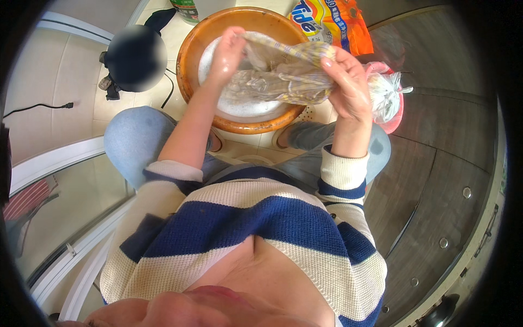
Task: The person hand washes clothes in a basin of soapy water, repeatedly agitating and wringing the fabric. They add detergent from a bag and continue scrubbing the items by hand.
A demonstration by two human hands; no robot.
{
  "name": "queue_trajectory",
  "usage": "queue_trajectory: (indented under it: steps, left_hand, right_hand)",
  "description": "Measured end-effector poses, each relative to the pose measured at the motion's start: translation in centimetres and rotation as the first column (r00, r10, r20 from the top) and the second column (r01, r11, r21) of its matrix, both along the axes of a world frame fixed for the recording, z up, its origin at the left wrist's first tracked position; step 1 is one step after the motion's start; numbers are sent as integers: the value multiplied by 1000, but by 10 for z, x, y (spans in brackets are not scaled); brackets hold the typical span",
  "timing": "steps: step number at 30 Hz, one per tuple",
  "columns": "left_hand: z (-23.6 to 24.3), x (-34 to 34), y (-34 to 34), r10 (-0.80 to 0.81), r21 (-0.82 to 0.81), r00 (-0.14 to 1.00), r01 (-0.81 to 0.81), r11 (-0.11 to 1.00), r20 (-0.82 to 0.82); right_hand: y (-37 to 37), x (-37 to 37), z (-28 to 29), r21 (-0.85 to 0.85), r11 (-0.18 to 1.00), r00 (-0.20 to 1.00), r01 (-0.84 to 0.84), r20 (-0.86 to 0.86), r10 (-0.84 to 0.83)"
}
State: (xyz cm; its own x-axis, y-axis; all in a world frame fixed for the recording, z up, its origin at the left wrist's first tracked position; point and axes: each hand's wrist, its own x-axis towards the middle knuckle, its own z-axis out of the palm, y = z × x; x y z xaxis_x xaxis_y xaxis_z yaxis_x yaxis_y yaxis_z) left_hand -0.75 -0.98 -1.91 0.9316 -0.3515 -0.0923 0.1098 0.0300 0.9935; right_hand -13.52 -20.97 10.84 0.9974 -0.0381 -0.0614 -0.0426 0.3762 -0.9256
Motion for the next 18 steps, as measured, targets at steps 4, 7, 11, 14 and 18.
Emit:
queue_trajectory:
  steps: [4, 7, 11, 14, 18]
  left_hand:
    - [69, 12, 21, 191, -347, 951, -99, 933, 242]
    - [96, 4, 31, 169, -417, 949, -45, 908, 267]
    - [96, -9, 16, 136, -421, 896, 60, 905, 422]
    - [88, -28, -2, -87, -245, 905, 204, 948, 417]
    - [76, -28, -4, -385, -113, 840, 456, 883, 383]
  right_hand:
    - [0, -8, 13, -53, 993, 989, 106, 106, -100]
    - [-16, -6, -3, -226, 952, 975, 207, 124, -183]
    - [0, 8, -39, -880, 454, 979, 138, 51, -198]
    - [35, 8, -56, -855, 453, 955, 254, 294, 20]
    - [47, 8, -60, -795, 605, 999, -49, -30, 42]
